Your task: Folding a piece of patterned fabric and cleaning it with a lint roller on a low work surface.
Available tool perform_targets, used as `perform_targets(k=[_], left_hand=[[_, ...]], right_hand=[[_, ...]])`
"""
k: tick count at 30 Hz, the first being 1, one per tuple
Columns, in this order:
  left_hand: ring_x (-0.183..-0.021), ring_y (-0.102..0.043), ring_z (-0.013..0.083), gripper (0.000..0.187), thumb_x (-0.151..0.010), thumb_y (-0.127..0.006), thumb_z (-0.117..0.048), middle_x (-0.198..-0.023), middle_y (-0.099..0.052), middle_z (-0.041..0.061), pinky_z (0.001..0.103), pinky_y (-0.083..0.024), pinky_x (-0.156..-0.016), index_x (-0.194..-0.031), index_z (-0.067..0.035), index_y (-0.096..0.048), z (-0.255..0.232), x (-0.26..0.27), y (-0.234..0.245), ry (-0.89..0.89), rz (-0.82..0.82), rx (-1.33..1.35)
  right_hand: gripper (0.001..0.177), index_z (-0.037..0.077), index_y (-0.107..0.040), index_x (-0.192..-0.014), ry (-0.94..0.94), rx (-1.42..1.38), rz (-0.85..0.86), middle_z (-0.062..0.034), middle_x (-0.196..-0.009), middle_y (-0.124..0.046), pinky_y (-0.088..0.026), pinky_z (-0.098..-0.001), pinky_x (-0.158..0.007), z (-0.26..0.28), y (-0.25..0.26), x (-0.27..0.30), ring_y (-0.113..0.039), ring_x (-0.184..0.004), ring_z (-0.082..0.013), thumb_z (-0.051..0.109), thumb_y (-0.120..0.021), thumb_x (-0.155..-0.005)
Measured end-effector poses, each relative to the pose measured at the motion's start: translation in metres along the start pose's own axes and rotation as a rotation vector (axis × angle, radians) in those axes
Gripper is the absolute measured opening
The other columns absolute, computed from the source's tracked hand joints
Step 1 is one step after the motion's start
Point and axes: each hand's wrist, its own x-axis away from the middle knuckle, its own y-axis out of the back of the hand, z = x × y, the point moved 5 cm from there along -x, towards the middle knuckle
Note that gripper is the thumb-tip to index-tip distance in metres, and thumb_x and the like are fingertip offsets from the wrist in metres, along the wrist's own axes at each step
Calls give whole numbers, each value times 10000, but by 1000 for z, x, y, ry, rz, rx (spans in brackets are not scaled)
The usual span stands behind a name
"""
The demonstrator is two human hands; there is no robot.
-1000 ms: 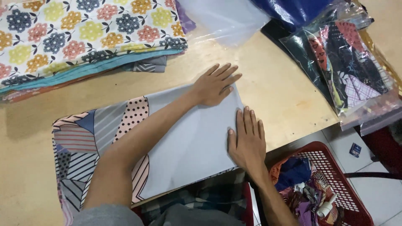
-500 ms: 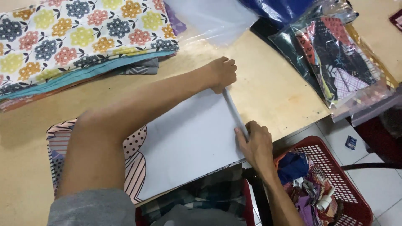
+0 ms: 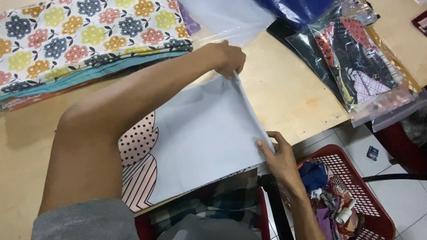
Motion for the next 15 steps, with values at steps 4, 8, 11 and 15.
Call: perform_targets(k=[4,8,11,15], left_hand=[[-914,-693,254,238,-820,-812,-188,-1043,-761,-8,428,-549,-840,-1055,-219,-800,3,27,24,100,-24,191],[-780,-658,244,193,-895,-727,-189,-896,-742,28,395,-512,-742,-1077,-133,-763,13,26,19,-26,-171,395],[-631,-657,226,135,-939,-711,-158,-781,-735,51,387,-513,-689,-1049,-89,-746,14,30,28,-66,-257,440],[-429,-666,173,144,-983,-663,-77,-634,-729,65,311,-562,-650,-1095,0,-710,19,28,61,-80,-458,435]], right_hand=[[523,-10,-628,-1305,-79,52,26,-236,-1025,-721,-643,-388,-645,4,4,13,-750,-832,-316,296,-676,-883],[489,-70,-700,-1237,-106,-3,-29,-215,-869,-715,-528,-319,-559,-8,13,15,-656,-673,-257,272,-710,-887],[494,-39,-718,-1214,-85,-102,-108,-191,-978,-684,-436,-448,-791,-11,19,13,-580,-912,-268,323,-693,-878],[379,-35,-716,-1168,47,-136,-285,-117,-817,-601,-454,-315,-567,-2,47,-4,-560,-730,-203,292,-653,-986]])
